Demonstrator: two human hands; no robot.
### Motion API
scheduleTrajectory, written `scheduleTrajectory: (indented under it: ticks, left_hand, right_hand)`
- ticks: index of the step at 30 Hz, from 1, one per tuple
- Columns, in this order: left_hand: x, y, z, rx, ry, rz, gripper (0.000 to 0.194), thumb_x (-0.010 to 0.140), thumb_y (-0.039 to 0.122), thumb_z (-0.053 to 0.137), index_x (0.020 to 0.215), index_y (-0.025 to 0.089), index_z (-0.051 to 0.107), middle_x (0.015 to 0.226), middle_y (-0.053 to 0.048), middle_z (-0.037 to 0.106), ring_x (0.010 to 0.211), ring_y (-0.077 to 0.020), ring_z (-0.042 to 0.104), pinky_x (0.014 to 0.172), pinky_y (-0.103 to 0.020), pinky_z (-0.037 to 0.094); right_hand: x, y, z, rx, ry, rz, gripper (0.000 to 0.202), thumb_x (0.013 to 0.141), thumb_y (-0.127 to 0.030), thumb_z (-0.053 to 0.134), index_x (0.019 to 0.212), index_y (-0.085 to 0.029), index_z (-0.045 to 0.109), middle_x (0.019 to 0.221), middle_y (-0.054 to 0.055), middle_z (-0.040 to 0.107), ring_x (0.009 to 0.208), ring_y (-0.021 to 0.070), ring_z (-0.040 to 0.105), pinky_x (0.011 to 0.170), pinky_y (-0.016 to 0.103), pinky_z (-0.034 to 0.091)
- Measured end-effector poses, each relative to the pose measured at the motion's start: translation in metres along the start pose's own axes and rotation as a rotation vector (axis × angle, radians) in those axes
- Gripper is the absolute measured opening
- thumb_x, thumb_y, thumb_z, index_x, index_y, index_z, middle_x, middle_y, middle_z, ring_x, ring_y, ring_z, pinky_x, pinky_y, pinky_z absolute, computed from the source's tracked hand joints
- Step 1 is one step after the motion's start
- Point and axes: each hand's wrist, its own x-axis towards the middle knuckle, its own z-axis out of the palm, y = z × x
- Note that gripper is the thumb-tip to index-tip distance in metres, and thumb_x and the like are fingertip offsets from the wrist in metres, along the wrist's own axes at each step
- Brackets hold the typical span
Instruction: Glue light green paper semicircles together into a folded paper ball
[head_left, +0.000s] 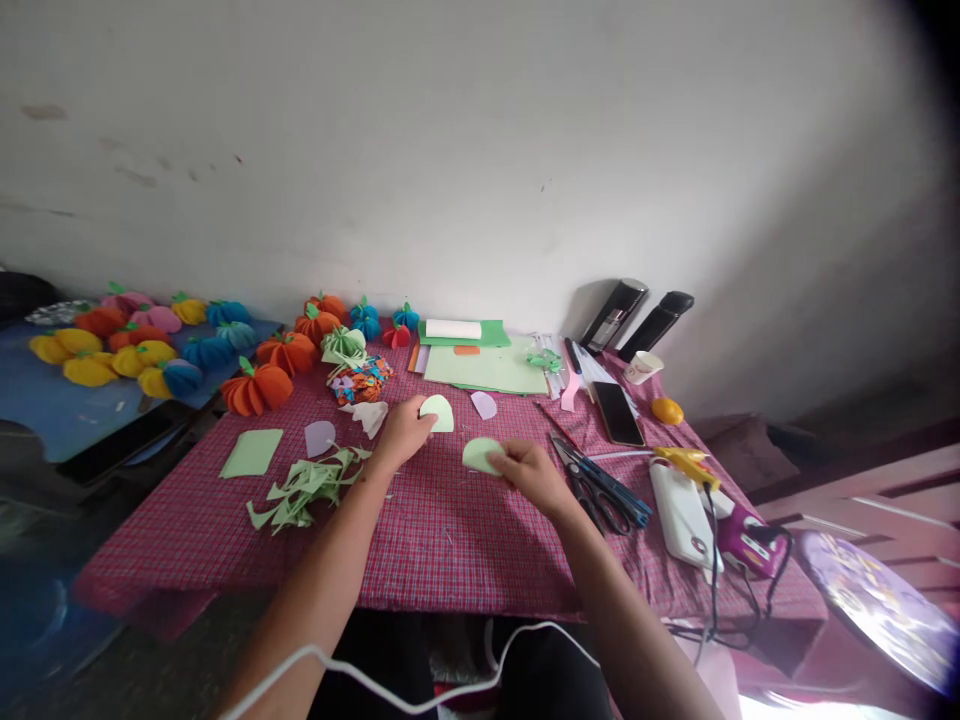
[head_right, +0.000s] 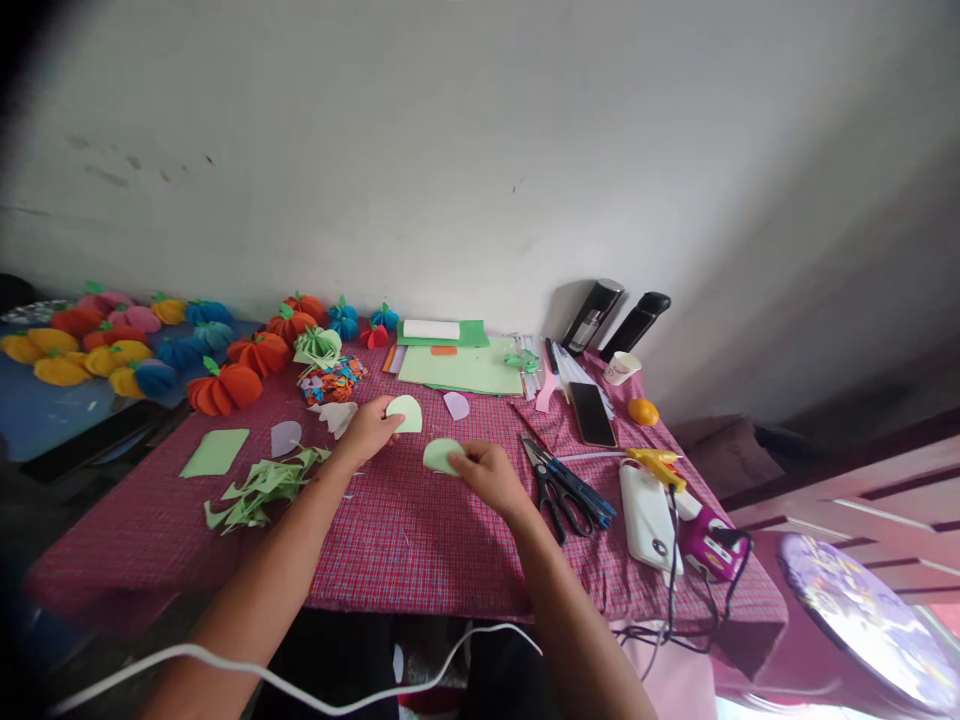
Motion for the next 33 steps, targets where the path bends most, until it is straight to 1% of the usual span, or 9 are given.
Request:
scheduleTrajectory:
  ticks: [3,7,10,15,19,22,24,28,33]
  left_hand:
    - [-0.002,0.003,0.001,0.01,-0.036,-0.001,0.019,0.085,0.025,0.057,0.1,0.017,0.065,0.07,0.0,0.068,0.052,-0.0121,0.059,0.05,-0.021,0.041]
    - [-0.002,0.003,0.001,0.031,-0.029,0.017,0.018,0.086,0.025,0.056,0.098,0.017,0.065,0.069,0.0,0.068,0.05,-0.0116,0.058,0.048,-0.021,0.039]
    - [-0.001,0.001,0.001,0.012,-0.027,0.031,0.02,0.086,0.026,0.057,0.101,0.017,0.066,0.074,0.0,0.07,0.051,-0.0118,0.059,0.049,-0.021,0.04]
    - [-0.003,0.004,0.001,-0.072,-0.05,0.041,0.026,0.084,0.029,0.059,0.108,0.017,0.066,0.079,-0.001,0.071,0.056,-0.0135,0.063,0.049,-0.021,0.042]
    - [-0.008,0.013,0.001,-0.157,-0.152,0.069,0.028,0.084,0.032,0.062,0.109,0.019,0.066,0.082,-0.001,0.071,0.06,-0.0135,0.063,0.048,-0.02,0.044]
    - [-0.011,0.018,0.001,-0.179,-0.235,0.06,0.029,0.085,0.033,0.061,0.11,0.019,0.066,0.081,-0.001,0.071,0.058,-0.0131,0.064,0.048,-0.02,0.046]
    - [-0.011,0.019,0.001,-0.168,-0.225,0.043,0.027,0.085,0.031,0.061,0.108,0.018,0.065,0.08,-0.001,0.07,0.057,-0.0129,0.064,0.047,-0.02,0.046]
    - [-0.011,0.017,0.001,-0.15,-0.178,0.031,0.024,0.085,0.03,0.06,0.104,0.018,0.065,0.077,-0.001,0.069,0.055,-0.0129,0.063,0.045,-0.02,0.044]
    - [-0.012,0.015,0.002,-0.14,-0.176,0.015,0.022,0.085,0.028,0.059,0.104,0.018,0.065,0.077,0.0,0.07,0.055,-0.0123,0.062,0.046,-0.019,0.045]
  right_hand:
    - [-0.01,-0.004,0.003,-0.464,-0.099,0.054,0.028,0.088,-0.04,0.06,0.072,-0.018,0.062,0.065,0.002,0.062,0.062,0.0158,0.057,0.058,0.026,0.035]
    - [-0.023,-0.021,0.01,-0.801,0.148,0.079,0.032,0.092,-0.045,0.06,0.108,-0.018,0.068,0.086,0.009,0.073,0.078,0.0239,0.067,0.066,0.03,0.04]
    - [-0.02,-0.029,0.008,-0.746,0.173,-0.01,0.028,0.096,-0.039,0.055,0.114,-0.021,0.068,0.095,0.009,0.074,0.084,0.0224,0.069,0.071,0.029,0.042]
    - [0.011,-0.017,0.013,-0.454,0.123,-0.171,0.018,0.093,-0.022,0.056,0.097,-0.021,0.073,0.092,0.006,0.074,0.083,0.0182,0.067,0.074,0.026,0.044]
    - [0.039,-0.002,0.024,-0.072,0.277,-0.17,0.027,0.091,-0.032,0.058,0.11,-0.016,0.069,0.089,0.005,0.072,0.074,0.0169,0.063,0.067,0.026,0.046]
    - [0.041,0.006,0.025,0.01,0.346,-0.169,0.03,0.092,-0.037,0.057,0.106,-0.014,0.068,0.087,0.006,0.07,0.072,0.0166,0.061,0.065,0.026,0.045]
    - [0.033,0.009,0.019,-0.094,0.307,-0.181,0.023,0.091,-0.035,0.058,0.095,-0.016,0.07,0.083,0.004,0.068,0.073,0.0162,0.059,0.066,0.026,0.043]
    - [0.013,0.008,0.006,-0.352,0.038,-0.173,0.009,0.082,-0.027,0.068,0.084,-0.019,0.071,0.081,0.002,0.066,0.075,0.0158,0.058,0.068,0.026,0.039]
    - [0.005,0.004,0.0,-0.498,-0.129,-0.187,0.025,0.069,-0.024,0.077,0.093,-0.019,0.07,0.097,0.004,0.066,0.081,0.0169,0.058,0.07,0.026,0.038]
